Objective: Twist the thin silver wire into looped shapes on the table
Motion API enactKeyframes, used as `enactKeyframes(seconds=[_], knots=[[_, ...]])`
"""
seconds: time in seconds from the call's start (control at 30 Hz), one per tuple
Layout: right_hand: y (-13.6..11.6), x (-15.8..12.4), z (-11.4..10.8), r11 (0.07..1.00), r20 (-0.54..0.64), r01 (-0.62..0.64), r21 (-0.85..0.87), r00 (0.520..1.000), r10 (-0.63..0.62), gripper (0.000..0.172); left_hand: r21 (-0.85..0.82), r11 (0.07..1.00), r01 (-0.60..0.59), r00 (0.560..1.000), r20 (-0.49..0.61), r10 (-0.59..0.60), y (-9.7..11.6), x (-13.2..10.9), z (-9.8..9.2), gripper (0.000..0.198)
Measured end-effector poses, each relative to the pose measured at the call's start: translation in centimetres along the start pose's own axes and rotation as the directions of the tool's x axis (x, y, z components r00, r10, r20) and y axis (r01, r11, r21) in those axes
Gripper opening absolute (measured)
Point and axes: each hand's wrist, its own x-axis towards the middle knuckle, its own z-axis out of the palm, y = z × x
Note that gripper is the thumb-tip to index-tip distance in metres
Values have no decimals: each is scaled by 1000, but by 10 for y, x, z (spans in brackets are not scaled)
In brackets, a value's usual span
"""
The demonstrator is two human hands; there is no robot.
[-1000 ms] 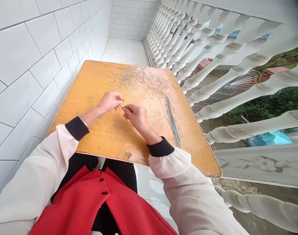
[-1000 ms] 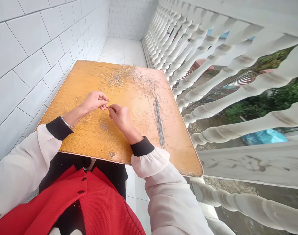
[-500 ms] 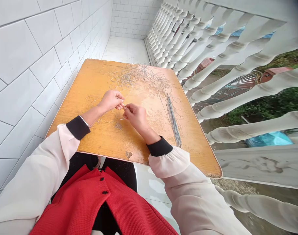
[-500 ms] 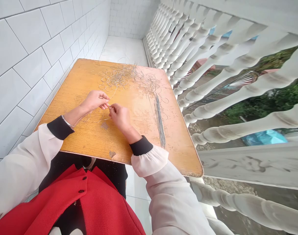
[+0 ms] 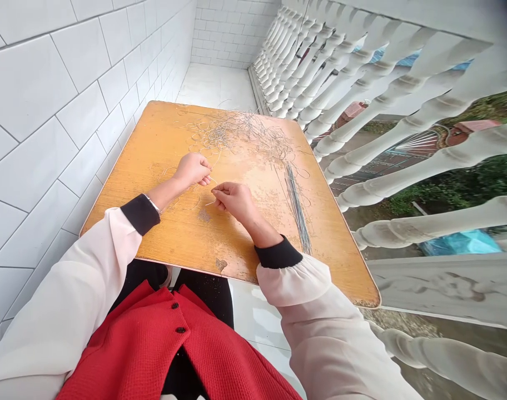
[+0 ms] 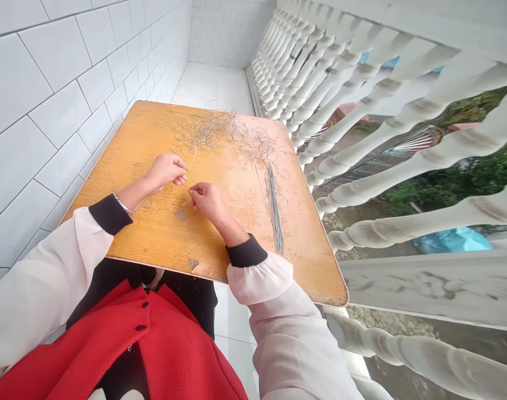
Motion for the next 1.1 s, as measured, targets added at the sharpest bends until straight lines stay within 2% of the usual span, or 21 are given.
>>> enactKeyframes(seconds=[0.1,0.23,0.37,0.4,0.47,0.53,0.6,0.77,0.9,1.1], knots=[[-3,-1,3,993,36,-76,85,997,73,18,2,1000,10,1000,-5,-10,-1,2,3,26],[-4,-1,5,982,84,-96,164,993,83,21,-22,1000,8,1000,-16,-8,-2,4,5,27],[-3,0,0,988,169,-125,92,980,108,21,-4,1000,26,999,22,-26,-2,4,5,27],[-3,1,-3,993,161,-111,50,982,102,25,9,1000,29,999,37,-29,-1,4,4,26],[-3,3,-10,999,59,-40,7,998,39,33,32,999,20,998,66,-23,-1,2,3,24],[-2,6,-18,997,-74,48,59,996,-43,36,53,999,3,995,104,-8,-1,0,2,22],[1,10,-23,980,-121,87,176,990,-66,33,76,997,-9,989,151,-2,0,-4,3,22],[12,19,-19,911,-72,57,409,997,-30,31,57,998,-27,969,246,12,0,-12,7,20],[16,21,-18,886,-65,23,463,998,8,27,43,999,16,982,189,-24,-2,-14,-1,17],[18,24,-19,871,-61,-97,481,988,144,21,57,998,24,991,134,-32,-8,-21,-24,20]])
